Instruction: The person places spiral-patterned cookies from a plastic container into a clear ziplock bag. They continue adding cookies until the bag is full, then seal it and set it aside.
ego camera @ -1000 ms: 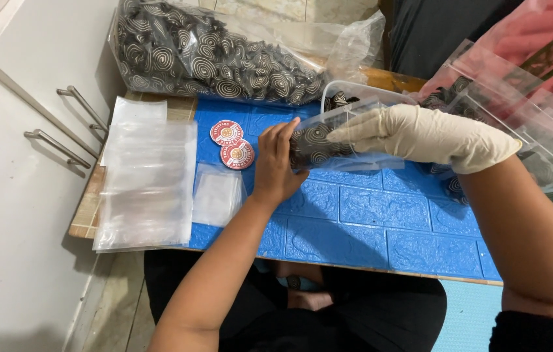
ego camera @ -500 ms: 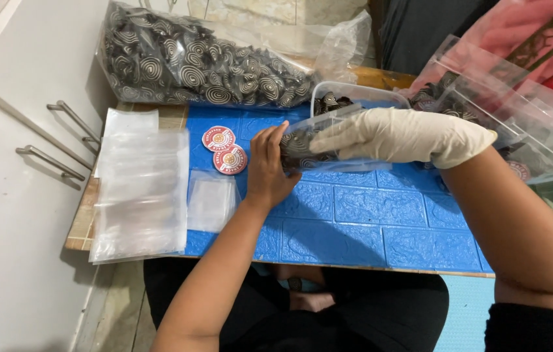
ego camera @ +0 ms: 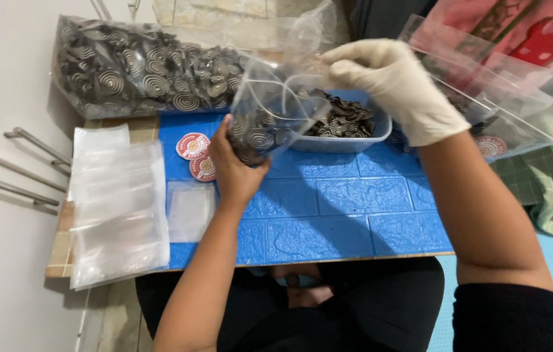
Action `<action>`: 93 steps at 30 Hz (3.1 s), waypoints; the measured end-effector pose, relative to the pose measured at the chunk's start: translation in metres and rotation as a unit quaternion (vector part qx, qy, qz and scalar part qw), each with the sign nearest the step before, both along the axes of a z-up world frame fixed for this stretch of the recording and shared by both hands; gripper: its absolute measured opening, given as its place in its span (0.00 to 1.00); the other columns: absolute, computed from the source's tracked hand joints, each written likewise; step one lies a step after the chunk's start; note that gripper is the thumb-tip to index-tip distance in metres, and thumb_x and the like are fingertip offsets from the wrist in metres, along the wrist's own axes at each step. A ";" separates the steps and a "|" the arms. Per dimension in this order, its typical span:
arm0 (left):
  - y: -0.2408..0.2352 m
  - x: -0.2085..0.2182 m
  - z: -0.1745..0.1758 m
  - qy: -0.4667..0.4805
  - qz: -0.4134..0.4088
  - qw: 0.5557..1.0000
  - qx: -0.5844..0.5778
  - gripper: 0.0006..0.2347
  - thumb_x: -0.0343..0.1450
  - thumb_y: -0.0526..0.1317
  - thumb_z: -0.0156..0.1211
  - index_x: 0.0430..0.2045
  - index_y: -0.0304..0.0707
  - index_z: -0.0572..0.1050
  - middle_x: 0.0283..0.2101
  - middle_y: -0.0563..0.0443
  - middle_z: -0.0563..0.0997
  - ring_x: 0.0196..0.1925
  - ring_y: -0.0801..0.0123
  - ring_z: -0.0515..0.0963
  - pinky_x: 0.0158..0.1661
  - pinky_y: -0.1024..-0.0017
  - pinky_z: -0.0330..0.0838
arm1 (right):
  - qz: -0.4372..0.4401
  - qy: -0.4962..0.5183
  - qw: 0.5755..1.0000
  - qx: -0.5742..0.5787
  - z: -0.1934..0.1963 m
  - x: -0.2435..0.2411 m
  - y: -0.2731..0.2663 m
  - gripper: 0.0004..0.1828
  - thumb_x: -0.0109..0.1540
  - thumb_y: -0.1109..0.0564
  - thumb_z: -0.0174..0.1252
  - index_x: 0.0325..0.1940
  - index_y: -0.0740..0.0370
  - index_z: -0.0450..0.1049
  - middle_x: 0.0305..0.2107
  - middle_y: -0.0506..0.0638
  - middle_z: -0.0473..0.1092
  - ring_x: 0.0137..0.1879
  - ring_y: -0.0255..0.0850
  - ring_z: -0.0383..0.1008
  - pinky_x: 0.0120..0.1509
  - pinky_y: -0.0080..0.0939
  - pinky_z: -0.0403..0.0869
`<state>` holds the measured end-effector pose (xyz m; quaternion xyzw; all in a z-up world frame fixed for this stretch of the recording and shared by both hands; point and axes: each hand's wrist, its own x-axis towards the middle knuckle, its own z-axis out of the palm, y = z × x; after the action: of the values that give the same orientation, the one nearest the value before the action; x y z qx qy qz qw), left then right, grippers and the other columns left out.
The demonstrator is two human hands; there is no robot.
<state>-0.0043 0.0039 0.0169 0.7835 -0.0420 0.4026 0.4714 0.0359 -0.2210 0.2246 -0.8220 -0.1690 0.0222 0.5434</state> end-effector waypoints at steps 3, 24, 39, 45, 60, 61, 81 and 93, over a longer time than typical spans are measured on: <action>0.000 0.001 0.000 0.017 0.006 1.000 -0.004 0.50 0.41 0.32 0.79 0.63 0.43 0.62 0.55 0.41 0.69 0.57 0.44 0.70 0.61 0.52 0.63 | 0.002 -0.016 0.992 -0.123 -0.024 0.009 -0.004 0.17 0.61 0.54 0.65 0.53 0.58 0.76 0.47 0.55 0.75 0.55 0.46 0.75 0.60 0.47 0.72; -0.005 -0.002 0.006 0.045 -0.003 0.999 -0.009 0.48 0.43 0.30 0.78 0.64 0.42 0.61 0.55 0.43 0.67 0.58 0.46 0.67 0.62 0.50 0.61 | -0.083 0.174 0.921 -0.339 -0.056 0.021 -0.009 0.23 0.54 0.47 0.69 0.53 0.41 0.77 0.49 0.49 0.75 0.59 0.49 0.73 0.63 0.49 0.70; -0.003 0.001 0.001 0.029 -0.024 0.999 0.013 0.47 0.44 0.29 0.74 0.64 0.40 0.60 0.55 0.42 0.67 0.59 0.46 0.65 0.62 0.49 0.58 | -0.189 0.087 0.944 -0.255 -0.103 0.038 -0.060 0.24 0.54 0.48 0.68 0.54 0.29 0.74 0.43 0.29 0.74 0.53 0.31 0.74 0.63 0.42 0.66; -0.003 0.000 0.001 0.002 -0.028 0.999 0.034 0.44 0.47 0.28 0.72 0.62 0.37 0.60 0.55 0.41 0.68 0.58 0.47 0.66 0.62 0.50 0.57 | -0.167 0.044 0.945 -0.277 -0.112 0.031 -0.058 0.16 0.56 0.51 0.67 0.47 0.32 0.79 0.46 0.37 0.73 0.57 0.41 0.73 0.61 0.47 0.69; 0.002 -0.004 0.002 0.023 -0.043 0.994 0.101 0.41 0.58 0.38 0.75 0.65 0.39 0.54 0.61 0.40 0.65 0.63 0.49 0.64 0.62 0.52 0.62 | -0.129 -0.037 0.986 0.104 -0.035 -0.015 -0.040 0.11 0.61 0.67 0.63 0.46 0.59 0.77 0.37 0.46 0.76 0.37 0.26 0.74 0.42 0.19 0.74; 0.002 -0.004 0.003 0.015 -0.045 0.993 0.106 0.40 0.59 0.38 0.74 0.65 0.38 0.55 0.61 0.40 0.65 0.63 0.49 0.64 0.62 0.53 0.62 | -0.126 -0.068 0.985 0.096 -0.027 -0.021 -0.034 0.09 0.62 0.66 0.63 0.46 0.59 0.77 0.38 0.45 0.76 0.40 0.27 0.74 0.45 0.21 0.76; -0.009 -0.005 -0.001 -0.014 -0.060 0.996 0.071 0.44 0.48 0.28 0.68 0.64 0.39 0.59 0.56 0.43 0.66 0.58 0.49 0.66 0.61 0.49 0.61 | 0.063 0.056 0.948 -0.306 0.029 -0.039 0.051 0.19 0.54 0.63 0.64 0.50 0.55 0.80 0.42 0.56 0.78 0.54 0.49 0.75 0.57 0.53 0.73; -0.010 -0.003 -0.007 0.001 -0.068 0.996 0.050 0.44 0.48 0.30 0.67 0.65 0.42 0.59 0.56 0.45 0.65 0.58 0.49 0.65 0.59 0.50 0.66 | 0.080 0.060 0.941 -0.324 0.028 -0.032 0.048 0.13 0.60 0.57 0.63 0.48 0.58 0.80 0.38 0.58 0.79 0.47 0.47 0.79 0.54 0.49 0.74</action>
<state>-0.0071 -0.0060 0.0096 0.8018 -0.1149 0.3665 0.4578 0.0038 -0.1732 0.2530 -0.9345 -0.1851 0.1683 0.2531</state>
